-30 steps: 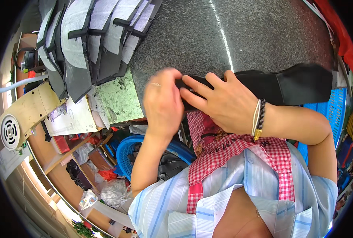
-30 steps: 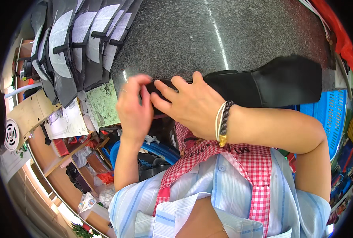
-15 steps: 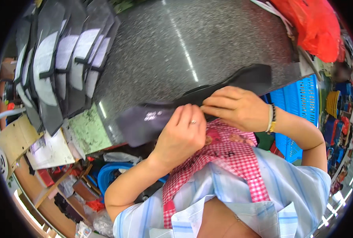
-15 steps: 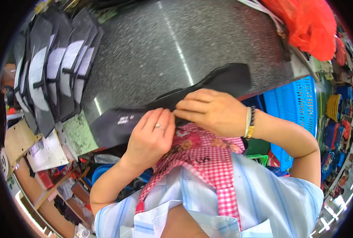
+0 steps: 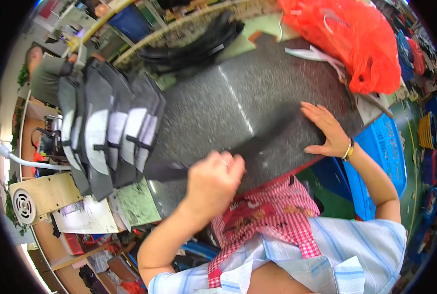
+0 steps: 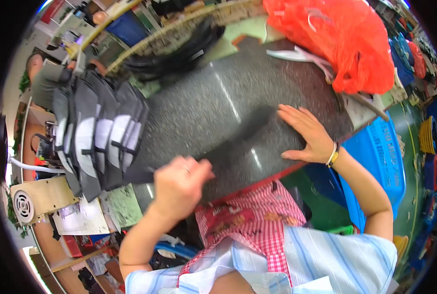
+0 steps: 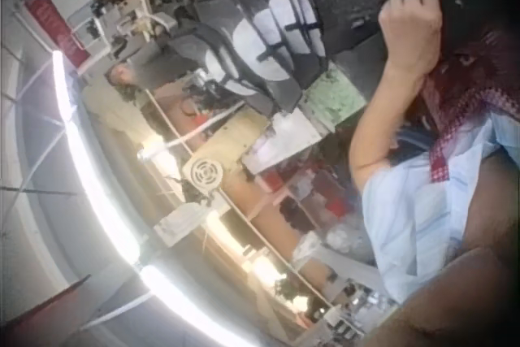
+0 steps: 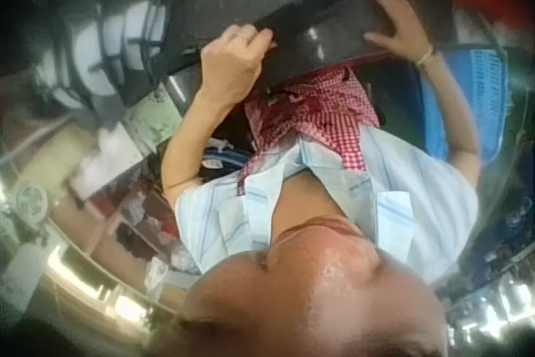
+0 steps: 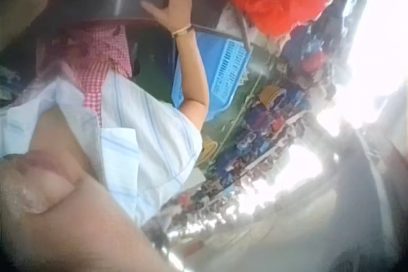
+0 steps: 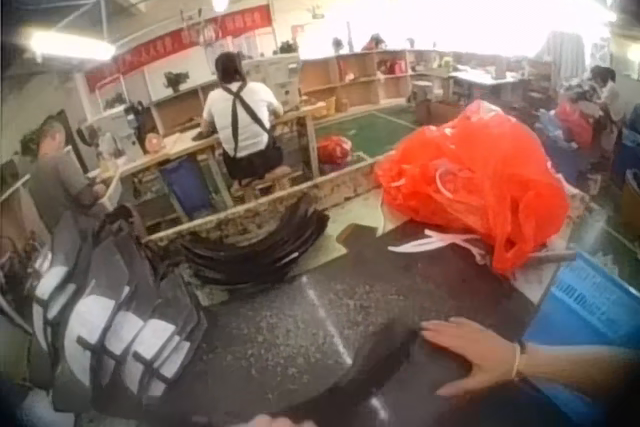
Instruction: The person applies white reinforcement strips onto black shoe upper pieces, folds the edges over the strips by hand, presses them down, and stacks the completed pieces.
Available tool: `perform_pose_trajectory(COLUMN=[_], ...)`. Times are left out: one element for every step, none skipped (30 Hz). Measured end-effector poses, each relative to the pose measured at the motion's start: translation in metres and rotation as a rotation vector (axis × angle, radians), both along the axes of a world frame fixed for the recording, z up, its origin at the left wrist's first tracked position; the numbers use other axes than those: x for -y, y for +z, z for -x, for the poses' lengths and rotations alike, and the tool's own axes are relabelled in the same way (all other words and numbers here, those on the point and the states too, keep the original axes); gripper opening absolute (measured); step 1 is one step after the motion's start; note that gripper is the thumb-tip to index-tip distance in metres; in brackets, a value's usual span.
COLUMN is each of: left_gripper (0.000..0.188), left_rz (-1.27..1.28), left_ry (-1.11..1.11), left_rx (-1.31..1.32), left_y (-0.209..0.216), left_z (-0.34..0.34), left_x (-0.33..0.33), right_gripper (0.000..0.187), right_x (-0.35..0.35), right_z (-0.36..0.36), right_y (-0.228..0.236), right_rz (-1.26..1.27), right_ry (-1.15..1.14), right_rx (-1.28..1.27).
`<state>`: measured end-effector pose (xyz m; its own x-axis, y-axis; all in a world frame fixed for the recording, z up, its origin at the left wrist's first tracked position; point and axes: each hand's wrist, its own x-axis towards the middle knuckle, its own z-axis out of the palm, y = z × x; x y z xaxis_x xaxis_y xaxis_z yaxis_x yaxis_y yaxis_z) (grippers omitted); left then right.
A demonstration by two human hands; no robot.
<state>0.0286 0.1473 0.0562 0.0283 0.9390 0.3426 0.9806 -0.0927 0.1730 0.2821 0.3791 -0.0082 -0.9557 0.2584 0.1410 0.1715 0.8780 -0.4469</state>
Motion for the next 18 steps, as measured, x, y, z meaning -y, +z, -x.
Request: perform_pose_trajectory(left_gripper=[0.010,0.006,0.005,0.014,0.028,0.032,0.037,0.042,0.032,0.026,0.039,0.048,0.057,0.047,0.047,0.046,0.046,0.046], left_rz=[-0.105,-0.201,-0.238,-0.202,-0.140,-0.266,-0.317,-0.344,-0.215,-0.163,-0.252,-0.351,-0.484,-0.394,-0.418,-0.468,-0.508,-0.534], left_ry=[0.040,0.091,0.122,0.216,0.302,0.323,0.224,0.101,0.031,-0.160,-0.632,-0.806,-0.927,-1.191,-1.293,-1.341,-1.381,-1.395], left_rx=[-0.163,-0.249,-0.218,-0.221,-0.171,-0.211,0.054,0.322,0.761,1.109,1.324,1.425,1.478,1.590,1.648,1.657,1.674,1.691], left_y=[0.019,0.031,0.039,0.045,0.041,0.030,0.032,0.035,0.056,0.076,0.078,0.097,0.135,0.144,0.148,0.157,0.161,0.165], left_z=[0.020,0.043,0.073,0.107,0.139,0.153,0.132,0.099,0.056,0.026,0.019,-0.004,-0.027,-0.030,-0.039,-0.049,-0.056,-0.063], left_x=[-0.023,-0.051,-0.080,-0.099,-0.111,-0.117,-0.131,-0.139,-0.130,-0.111,-0.085,-0.066,-0.029,-0.012,-0.015,-0.005,-0.001,0.002], right_gripper=[0.088,0.082,0.080,0.079,0.074,0.074,0.072,0.070,0.066,0.066,0.065,0.063,0.060,0.060,0.058,0.057,0.055,0.053], right_x=[-0.004,0.001,0.007,0.013,0.016,0.020,0.016,0.012,0.011,0.009,0.008,0.009,0.014,0.012,0.003,0.003,0.001,0.003], right_z=[-0.006,-0.003,0.000,0.008,0.014,0.017,0.011,0.005,0.001,-0.004,0.002,0.004,0.021,0.012,0.010,0.012,0.008,0.005], right_y=[-0.004,0.002,0.007,0.011,0.010,0.009,0.004,0.001,0.001,0.000,0.000,-0.002,0.001,0.001,-0.010,-0.008,-0.009,-0.006], right_rz=[0.151,0.049,-0.033,-0.108,-0.065,-0.081,-0.055,-0.023,-0.017,-0.019,-0.036,-0.050,-0.056,-0.045,-0.042,-0.070,-0.095,-0.093], right_ry=[-0.141,-0.102,-0.081,-0.043,-0.042,-0.040,-0.050,-0.079,-0.113,-0.170,-0.135,-0.107,-0.050,-0.077,-0.093,-0.092,-0.112,-0.133], right_rx=[-0.135,-0.087,-0.059,-0.043,-0.093,-0.110,-0.114,-0.115,-0.118,-0.108,-0.129,-0.136,-0.185,-0.168,-0.167,-0.179,-0.189,-0.182])
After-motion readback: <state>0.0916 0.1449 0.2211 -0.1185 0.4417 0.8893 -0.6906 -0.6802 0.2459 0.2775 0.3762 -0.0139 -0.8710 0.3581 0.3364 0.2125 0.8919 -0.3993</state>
